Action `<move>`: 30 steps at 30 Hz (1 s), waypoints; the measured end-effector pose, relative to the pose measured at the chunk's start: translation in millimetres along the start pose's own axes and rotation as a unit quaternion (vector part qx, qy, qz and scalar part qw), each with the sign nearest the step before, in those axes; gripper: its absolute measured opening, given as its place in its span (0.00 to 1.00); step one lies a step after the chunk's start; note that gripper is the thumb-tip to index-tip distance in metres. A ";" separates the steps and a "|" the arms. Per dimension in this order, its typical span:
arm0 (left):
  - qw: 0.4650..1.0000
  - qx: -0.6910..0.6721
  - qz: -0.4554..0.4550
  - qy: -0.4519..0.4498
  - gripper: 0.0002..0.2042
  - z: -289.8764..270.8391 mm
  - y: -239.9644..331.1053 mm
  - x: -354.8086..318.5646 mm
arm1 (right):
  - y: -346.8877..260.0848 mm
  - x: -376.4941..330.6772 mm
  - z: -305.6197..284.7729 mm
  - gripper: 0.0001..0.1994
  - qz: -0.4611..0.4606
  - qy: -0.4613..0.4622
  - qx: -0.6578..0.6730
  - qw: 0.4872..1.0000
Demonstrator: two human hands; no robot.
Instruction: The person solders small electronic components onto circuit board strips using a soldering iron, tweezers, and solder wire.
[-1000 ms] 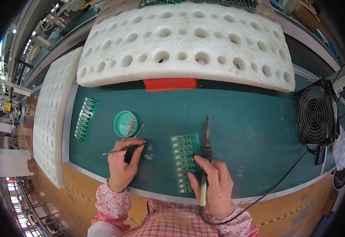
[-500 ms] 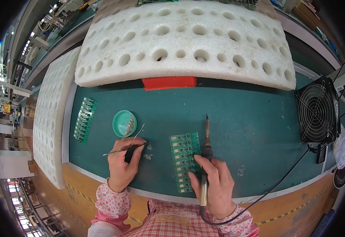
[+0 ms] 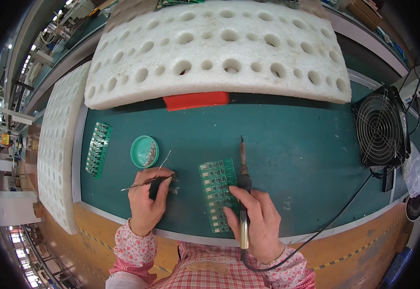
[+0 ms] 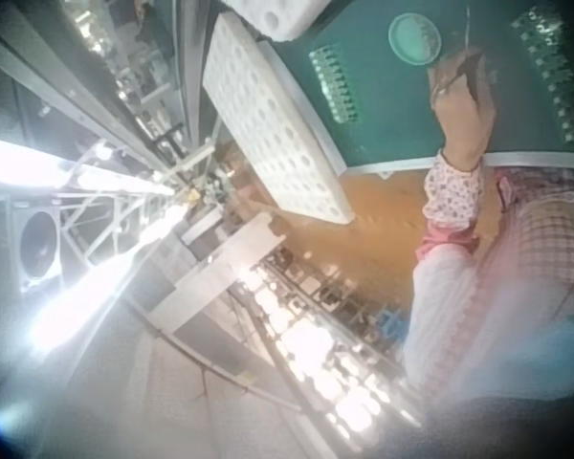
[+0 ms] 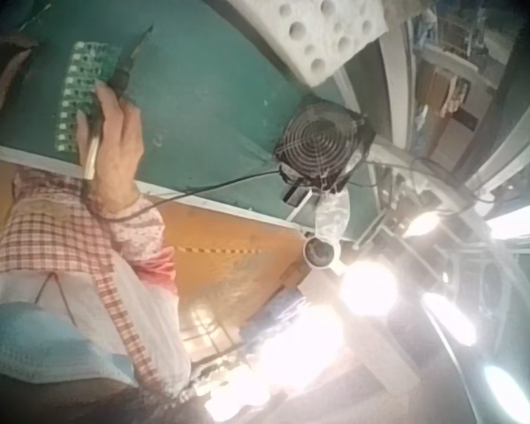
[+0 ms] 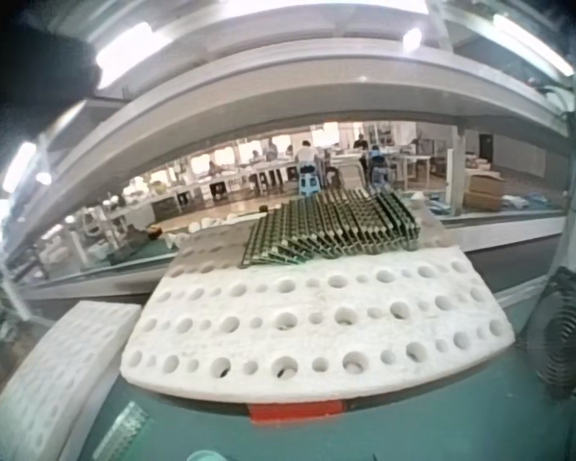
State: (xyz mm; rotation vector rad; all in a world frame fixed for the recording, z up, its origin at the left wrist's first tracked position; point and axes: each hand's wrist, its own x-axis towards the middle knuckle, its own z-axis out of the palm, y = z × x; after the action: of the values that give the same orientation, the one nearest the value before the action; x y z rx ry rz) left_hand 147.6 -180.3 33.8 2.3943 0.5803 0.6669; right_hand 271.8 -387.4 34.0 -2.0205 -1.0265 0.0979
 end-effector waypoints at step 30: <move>0.997 -0.045 0.031 -0.054 0.10 30.8 27.5 7.5 | 13.1 0.3 -5.9 0.22 -0.013 0.056 0.052 0.997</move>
State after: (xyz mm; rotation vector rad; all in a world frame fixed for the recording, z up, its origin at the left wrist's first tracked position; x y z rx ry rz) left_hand 177.9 -209.2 31.9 2.3552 0.4221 0.5729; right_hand 282.7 -395.0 28.6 -1.8969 -0.9566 0.0232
